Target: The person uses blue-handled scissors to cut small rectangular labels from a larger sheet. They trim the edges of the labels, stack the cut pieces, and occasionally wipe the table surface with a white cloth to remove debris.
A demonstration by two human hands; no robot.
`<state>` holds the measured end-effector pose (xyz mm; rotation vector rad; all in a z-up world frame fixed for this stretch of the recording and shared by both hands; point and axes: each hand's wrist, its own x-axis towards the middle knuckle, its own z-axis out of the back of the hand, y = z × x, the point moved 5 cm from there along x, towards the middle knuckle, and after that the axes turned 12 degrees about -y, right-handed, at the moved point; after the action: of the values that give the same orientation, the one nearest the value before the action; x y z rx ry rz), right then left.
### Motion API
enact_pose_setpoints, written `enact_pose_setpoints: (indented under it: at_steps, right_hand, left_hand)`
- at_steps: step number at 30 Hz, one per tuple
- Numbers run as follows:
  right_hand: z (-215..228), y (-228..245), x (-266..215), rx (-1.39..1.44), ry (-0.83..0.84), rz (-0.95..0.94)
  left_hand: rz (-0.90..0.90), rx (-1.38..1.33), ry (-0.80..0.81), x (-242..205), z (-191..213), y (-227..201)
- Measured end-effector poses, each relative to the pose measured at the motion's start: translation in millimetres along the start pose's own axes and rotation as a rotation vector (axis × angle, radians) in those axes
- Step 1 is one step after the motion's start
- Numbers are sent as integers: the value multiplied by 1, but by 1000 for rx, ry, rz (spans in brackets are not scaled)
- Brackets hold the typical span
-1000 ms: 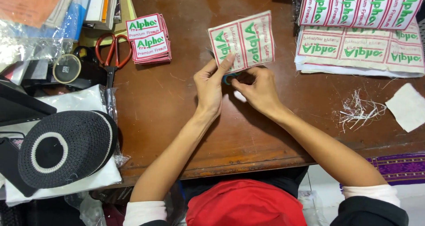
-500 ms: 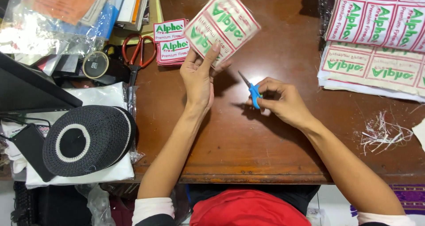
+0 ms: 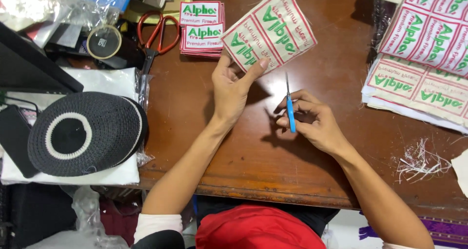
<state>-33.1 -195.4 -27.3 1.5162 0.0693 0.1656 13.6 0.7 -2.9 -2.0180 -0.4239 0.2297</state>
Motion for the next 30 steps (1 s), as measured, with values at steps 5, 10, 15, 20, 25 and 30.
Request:
enact_pose_setpoints:
  at_steps: [5,10,15,20,25,30]
  right_hand:
    - [14,17,-4,-532,-241,312]
    - [29,9,-5,-673,-356,522]
    - [26,21,-2,-461,-372,405]
    - [20,26,-1,-440,-334,140]
    - [18,18,3,-34,-171,-134]
    - [29,-12,4,580,-134,-304]
  left_hand:
    - [-19,-8,-8,3,-1,2]
    - [5,-26,-14,-1,-4,-4]
    - [87,-75,5,-1,-6,0]
    - [141,-82,83,4,-1,14]
    - [184,-78,100,0,-3,13]
    - [183,-83,153,-2,-5,13]
